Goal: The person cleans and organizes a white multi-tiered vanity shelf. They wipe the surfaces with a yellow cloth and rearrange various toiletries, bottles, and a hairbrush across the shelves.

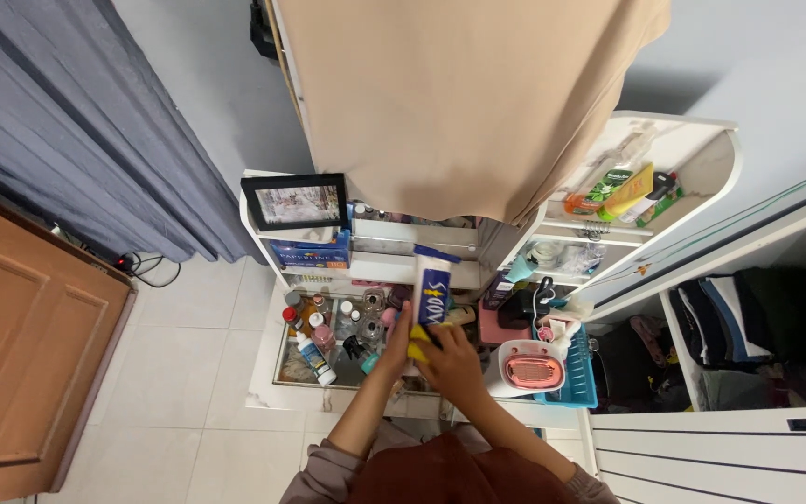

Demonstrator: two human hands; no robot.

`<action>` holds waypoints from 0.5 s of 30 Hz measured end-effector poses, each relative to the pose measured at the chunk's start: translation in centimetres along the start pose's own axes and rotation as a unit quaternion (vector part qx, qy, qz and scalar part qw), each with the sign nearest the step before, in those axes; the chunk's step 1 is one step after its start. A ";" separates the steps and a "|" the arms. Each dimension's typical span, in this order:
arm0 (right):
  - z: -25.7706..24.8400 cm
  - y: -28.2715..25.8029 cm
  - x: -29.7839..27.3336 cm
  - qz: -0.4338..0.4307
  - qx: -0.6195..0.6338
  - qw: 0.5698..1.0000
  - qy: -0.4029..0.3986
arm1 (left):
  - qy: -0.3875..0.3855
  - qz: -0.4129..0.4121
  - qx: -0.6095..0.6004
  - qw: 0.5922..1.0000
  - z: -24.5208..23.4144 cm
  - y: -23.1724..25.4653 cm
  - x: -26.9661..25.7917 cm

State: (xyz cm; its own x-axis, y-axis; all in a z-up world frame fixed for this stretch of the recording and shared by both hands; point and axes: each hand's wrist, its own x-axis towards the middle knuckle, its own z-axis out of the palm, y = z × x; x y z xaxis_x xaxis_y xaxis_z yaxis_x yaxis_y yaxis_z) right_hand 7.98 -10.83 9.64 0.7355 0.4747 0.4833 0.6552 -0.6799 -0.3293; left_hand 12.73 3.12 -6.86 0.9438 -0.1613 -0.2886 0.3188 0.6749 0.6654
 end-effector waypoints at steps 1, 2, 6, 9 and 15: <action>0.0 0.3 -0.5 0.000 0.000 1.000 -0.001 | 0.000 0.000 -0.001 1.000 1.5 1.4 -0.6; -0.1 0.5 -1.1 -0.038 0.014 0.999 -0.013 | 0.004 0.017 0.013 1.000 2.9 2.8 -1.2; 0.7 3.6 -3.6 -0.110 0.052 0.992 -0.037 | 0.079 -0.021 -0.045 0.996 7.9 7.8 -3.5; -1.7 2.7 -1.8 -0.080 0.072 0.994 0.020 | 0.106 0.035 -0.032 0.993 4.7 5.0 -1.3; 0.6 4.2 -2.1 -0.170 0.013 0.985 0.024 | 0.106 0.057 -0.088 0.989 4.8 4.0 -1.6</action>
State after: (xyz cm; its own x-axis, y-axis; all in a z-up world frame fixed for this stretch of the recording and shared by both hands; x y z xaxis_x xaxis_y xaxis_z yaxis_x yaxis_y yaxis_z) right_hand 9.29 -14.32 6.82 0.4635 0.6452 0.6073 0.8671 -0.4713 -0.1611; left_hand 12.93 2.67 -0.45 0.9271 0.0643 -0.3691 0.1747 0.7974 0.5776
